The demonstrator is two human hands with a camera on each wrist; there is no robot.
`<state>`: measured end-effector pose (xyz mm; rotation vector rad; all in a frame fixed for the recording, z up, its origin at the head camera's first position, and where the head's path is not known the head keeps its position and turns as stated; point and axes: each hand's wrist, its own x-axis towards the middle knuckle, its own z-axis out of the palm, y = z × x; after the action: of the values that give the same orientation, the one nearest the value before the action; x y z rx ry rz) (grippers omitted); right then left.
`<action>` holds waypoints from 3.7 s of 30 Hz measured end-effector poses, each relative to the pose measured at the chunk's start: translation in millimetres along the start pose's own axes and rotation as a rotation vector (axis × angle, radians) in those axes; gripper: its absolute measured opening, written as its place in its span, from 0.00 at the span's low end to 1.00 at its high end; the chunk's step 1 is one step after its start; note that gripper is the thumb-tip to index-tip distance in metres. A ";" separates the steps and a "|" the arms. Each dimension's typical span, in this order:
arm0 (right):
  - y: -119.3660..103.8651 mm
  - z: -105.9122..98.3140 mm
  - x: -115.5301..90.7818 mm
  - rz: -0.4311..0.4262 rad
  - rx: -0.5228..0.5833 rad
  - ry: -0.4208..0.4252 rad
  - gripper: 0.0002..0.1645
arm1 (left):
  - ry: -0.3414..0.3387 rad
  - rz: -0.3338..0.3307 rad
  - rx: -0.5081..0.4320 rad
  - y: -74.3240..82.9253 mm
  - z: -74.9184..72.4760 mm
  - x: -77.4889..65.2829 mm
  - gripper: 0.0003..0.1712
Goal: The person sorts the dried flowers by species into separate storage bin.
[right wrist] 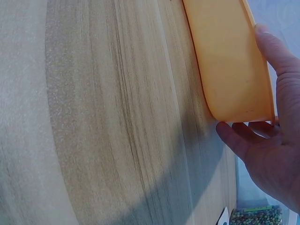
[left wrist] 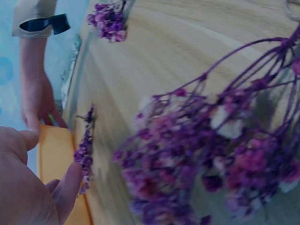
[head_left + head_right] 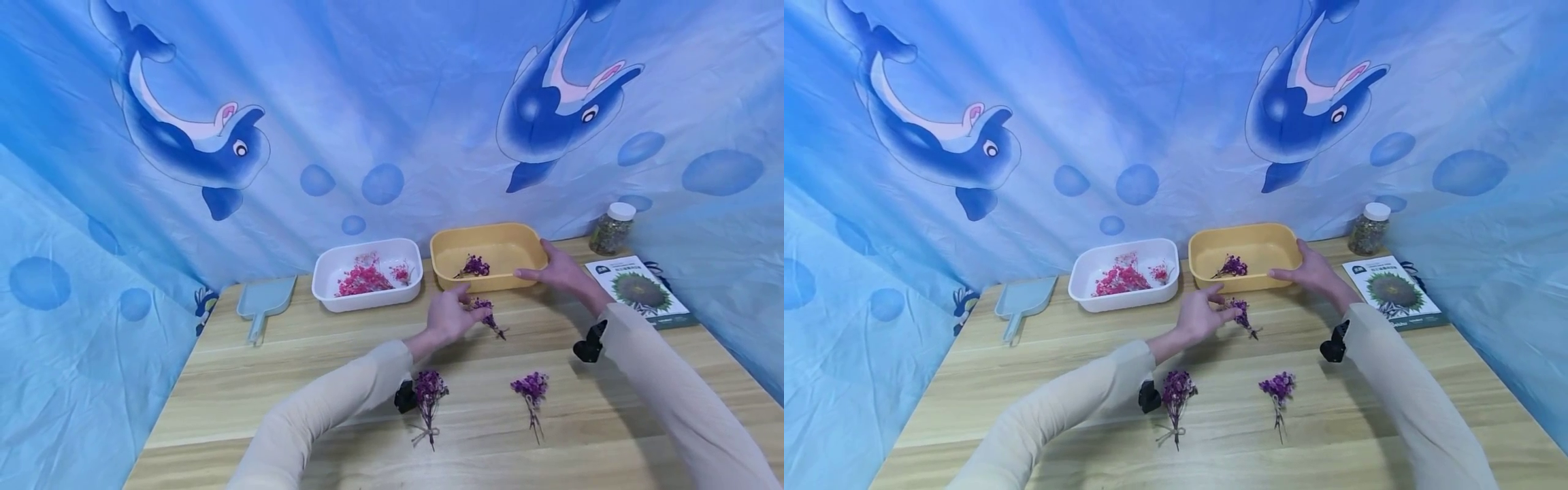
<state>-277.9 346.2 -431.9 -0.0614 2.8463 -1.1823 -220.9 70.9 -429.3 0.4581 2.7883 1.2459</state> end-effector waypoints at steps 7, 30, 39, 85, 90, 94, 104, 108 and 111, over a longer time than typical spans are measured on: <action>1.5 0.8 0.0 -0.006 0.003 0.010 0.72 | -0.001 -0.058 0.145 -0.8 14.6 1.6 0.50; -0.1 0.4 -0.5 -0.037 0.018 0.012 0.75 | 0.013 -0.097 0.407 -1.4 37.4 19.5 0.47; -1.4 -0.7 -1.4 -0.030 0.013 0.008 0.74 | -0.087 0.018 0.396 -4.9 35.5 22.0 0.44; 2.5 1.8 -0.8 -0.034 -0.005 0.004 0.75 | -0.327 0.190 -0.188 -12.4 -13.5 26.5 0.47; 2.3 1.6 -0.9 -0.031 -0.006 0.008 0.75 | -0.296 0.233 -0.140 -5.0 -24.6 33.8 0.46; 1.6 0.9 -2.1 -0.030 0.000 0.006 0.73 | -0.292 0.244 -0.126 1.8 -32.4 43.6 0.45; 1.9 1.1 -1.8 -0.025 0.019 0.011 0.73 | -0.261 0.287 -0.133 19.8 -49.3 76.8 0.43; 3.2 1.3 -0.9 -0.015 0.016 0.012 0.75 | -0.257 0.299 -0.069 24.7 -53.8 88.5 0.44; 3.8 1.1 -1.0 -0.015 0.016 0.013 0.75 | -0.223 0.321 0.023 26.4 -53.9 96.5 0.43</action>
<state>-276.9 348.2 -435.3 -0.0751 2.8518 -1.2123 -315.6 76.7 -366.6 1.0118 2.6129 1.1285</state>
